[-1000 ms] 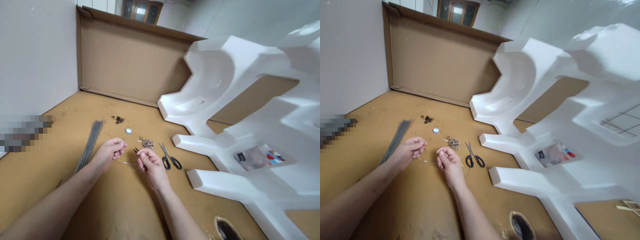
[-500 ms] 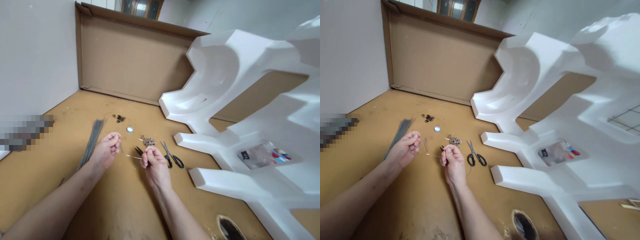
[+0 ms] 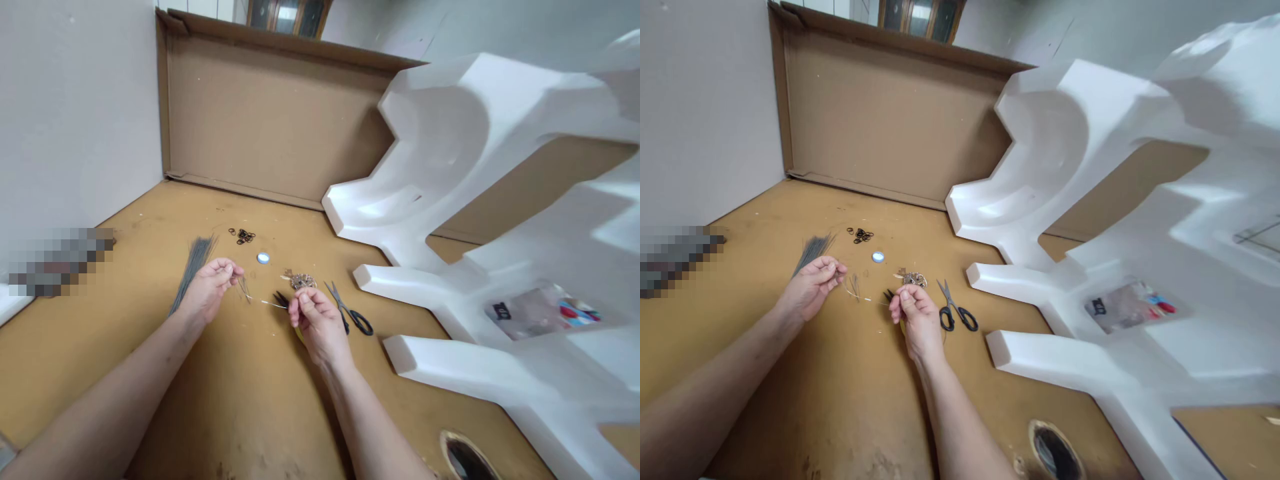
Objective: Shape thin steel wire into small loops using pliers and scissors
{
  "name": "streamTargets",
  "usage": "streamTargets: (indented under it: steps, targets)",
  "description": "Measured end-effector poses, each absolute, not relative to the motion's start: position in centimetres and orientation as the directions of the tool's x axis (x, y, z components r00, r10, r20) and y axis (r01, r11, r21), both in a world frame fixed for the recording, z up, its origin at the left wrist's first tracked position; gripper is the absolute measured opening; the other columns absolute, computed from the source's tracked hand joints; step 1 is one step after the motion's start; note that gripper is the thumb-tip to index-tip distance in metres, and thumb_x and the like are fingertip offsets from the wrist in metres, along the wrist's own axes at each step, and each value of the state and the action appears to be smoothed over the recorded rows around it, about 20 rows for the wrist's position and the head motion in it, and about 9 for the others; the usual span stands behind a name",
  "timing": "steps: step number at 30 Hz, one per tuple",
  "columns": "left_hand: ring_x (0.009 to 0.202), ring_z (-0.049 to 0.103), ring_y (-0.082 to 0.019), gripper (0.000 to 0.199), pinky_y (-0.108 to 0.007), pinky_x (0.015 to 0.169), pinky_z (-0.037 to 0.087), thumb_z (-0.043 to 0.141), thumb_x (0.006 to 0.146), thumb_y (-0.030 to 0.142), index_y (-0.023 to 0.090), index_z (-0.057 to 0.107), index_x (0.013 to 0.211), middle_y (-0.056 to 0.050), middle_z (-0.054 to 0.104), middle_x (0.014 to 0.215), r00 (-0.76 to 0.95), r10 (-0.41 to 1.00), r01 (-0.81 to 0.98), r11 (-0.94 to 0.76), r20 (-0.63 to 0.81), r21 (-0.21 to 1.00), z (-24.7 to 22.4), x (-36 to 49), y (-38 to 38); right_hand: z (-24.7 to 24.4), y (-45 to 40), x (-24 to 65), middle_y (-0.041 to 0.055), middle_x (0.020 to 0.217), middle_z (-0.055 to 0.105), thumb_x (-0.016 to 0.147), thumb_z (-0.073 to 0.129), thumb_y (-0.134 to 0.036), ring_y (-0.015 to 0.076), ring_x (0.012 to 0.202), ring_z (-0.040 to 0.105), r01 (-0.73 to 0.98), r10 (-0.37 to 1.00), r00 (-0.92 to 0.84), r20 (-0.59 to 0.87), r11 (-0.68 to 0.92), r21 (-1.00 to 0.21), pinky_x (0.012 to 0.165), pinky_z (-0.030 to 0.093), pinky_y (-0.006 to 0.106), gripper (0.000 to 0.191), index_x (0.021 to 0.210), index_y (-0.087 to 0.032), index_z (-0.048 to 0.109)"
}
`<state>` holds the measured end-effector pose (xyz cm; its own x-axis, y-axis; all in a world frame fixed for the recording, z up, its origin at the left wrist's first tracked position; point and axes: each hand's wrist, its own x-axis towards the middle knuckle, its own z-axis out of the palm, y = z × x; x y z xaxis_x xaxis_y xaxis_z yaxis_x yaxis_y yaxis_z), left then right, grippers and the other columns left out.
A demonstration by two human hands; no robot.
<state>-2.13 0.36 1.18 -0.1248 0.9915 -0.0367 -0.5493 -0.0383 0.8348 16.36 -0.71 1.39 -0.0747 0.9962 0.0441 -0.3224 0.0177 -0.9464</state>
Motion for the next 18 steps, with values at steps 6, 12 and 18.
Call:
streamTargets:
  steps: [6, 12, 18]
  targets:
    - [0.062, 0.053, -0.009, 0.014, -0.024, 0.067, 0.039, 0.067, 0.062, 0.027, 0.015, 0.059, 0.065, -0.003, 0.066, 0.071, -0.038, 0.998, -0.38, 0.029, -0.047, 0.925, 1.4, -2.7, 0.6, 1.1, -0.5, 16.3, -0.0044, 0.05, 0.057, 0.062, 0.071, -0.043, 0.0058, 0.042, 0.043, -0.263, 0.992, -0.115, 0.058, 0.026, -0.965, 0.04, 0.032, 0.019, 0.028, 0.066, -0.019, 0.056]
    - [0.069, 0.056, -0.013, 0.016, -0.026, 0.068, 0.039, 0.065, 0.06, 0.027, 0.015, 0.061, 0.069, -0.004, 0.065, 0.072, -0.134, 0.988, -0.083, 0.066, -0.076, 0.994, 3.0, -4.3, 0.9, 0.8, -0.5, 16.2, -0.0043, 0.051, 0.056, 0.065, 0.067, -0.043, 0.0063, 0.043, 0.045, -0.142, 0.981, -0.186, 0.058, 0.032, -0.989, 0.041, 0.033, 0.02, 0.028, 0.067, -0.019, 0.055]
    - [0.055, 0.049, -0.011, 0.005, -0.025, 0.058, 0.036, 0.057, 0.063, 0.021, 0.016, 0.059, 0.062, 0.002, 0.056, 0.057, -0.274, 0.962, 0.415, 0.108, 0.011, 0.903, 4.2, -7.4, 1.1, 0.6, -0.5, 15.9, -0.0049, 0.05, 0.056, 0.066, 0.065, -0.044, 0.0058, 0.041, 0.043, -0.107, 0.978, -0.196, 0.073, 0.052, -0.993, 0.041, 0.032, 0.019, 0.028, 0.067, -0.019, 0.053]
